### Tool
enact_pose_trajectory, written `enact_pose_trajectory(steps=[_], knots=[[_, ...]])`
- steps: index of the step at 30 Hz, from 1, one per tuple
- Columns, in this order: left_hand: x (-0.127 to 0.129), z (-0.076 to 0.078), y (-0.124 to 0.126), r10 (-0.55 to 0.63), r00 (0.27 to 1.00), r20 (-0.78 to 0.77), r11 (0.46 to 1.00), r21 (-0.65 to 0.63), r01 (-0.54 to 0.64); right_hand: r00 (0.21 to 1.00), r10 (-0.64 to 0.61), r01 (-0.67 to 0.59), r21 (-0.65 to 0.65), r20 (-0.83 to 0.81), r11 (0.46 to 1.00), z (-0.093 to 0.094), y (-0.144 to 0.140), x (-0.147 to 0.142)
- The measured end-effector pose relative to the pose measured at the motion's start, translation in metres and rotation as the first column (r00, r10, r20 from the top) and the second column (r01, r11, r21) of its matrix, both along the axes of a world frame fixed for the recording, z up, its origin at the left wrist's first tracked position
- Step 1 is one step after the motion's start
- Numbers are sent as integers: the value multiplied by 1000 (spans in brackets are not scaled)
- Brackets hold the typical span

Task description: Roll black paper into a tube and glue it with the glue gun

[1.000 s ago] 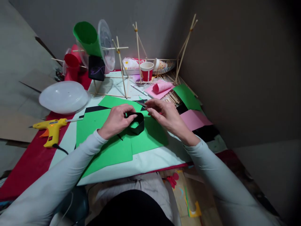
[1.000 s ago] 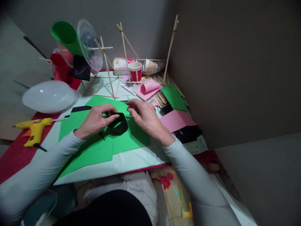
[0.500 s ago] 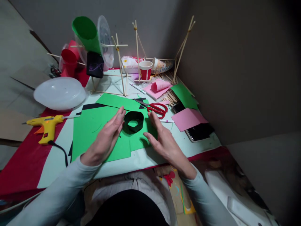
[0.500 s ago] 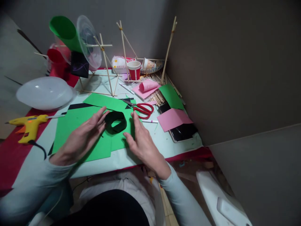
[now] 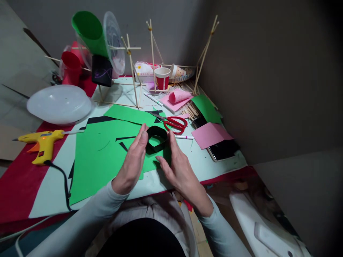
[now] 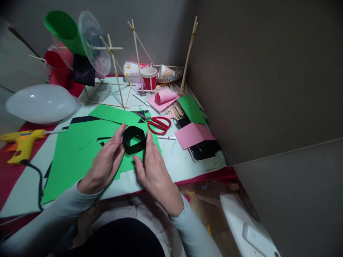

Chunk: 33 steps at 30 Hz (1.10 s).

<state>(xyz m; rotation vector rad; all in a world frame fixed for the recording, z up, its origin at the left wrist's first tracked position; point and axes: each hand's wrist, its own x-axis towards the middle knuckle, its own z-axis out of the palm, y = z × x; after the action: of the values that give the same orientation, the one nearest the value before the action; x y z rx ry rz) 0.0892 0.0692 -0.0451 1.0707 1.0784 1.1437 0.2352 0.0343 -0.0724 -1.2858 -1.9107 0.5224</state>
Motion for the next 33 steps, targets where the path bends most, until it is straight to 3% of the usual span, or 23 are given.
enact_pose_trajectory(steps=[3,8,10,12,14,16,18,20,28,33], knots=[[-9,5,-5,76,995,67,995,-66,-71,999,-2,1,13,37,1000,3,0,8],[-30,3,-29,185,980,73,982,12,-186,989,-20,4,110,148,994,22,4,15],[-41,0,-41,188,982,-8,980,69,-187,975,-15,-21,157,222,987,35,9,12],[-53,-3,-52,151,969,-198,979,169,-117,946,-5,-62,198,325,978,47,17,5],[-65,-6,-60,149,877,-456,917,396,51,898,-7,-111,242,439,964,55,27,-4],[-74,-9,-66,241,759,-605,779,587,220,846,-4,-170,275,534,946,57,38,-12],[-80,-11,-69,353,681,-641,634,699,329,799,17,-226,274,601,935,54,47,-18],[-84,-15,-70,421,642,-641,551,743,380,765,33,-257,258,643,931,48,53,-20],[-91,-26,-66,480,618,-623,499,773,392,745,5,-273,299,667,915,42,56,-22],[-97,-36,-59,539,602,-589,417,808,417,764,33,-287,292,644,912,39,58,-22]])
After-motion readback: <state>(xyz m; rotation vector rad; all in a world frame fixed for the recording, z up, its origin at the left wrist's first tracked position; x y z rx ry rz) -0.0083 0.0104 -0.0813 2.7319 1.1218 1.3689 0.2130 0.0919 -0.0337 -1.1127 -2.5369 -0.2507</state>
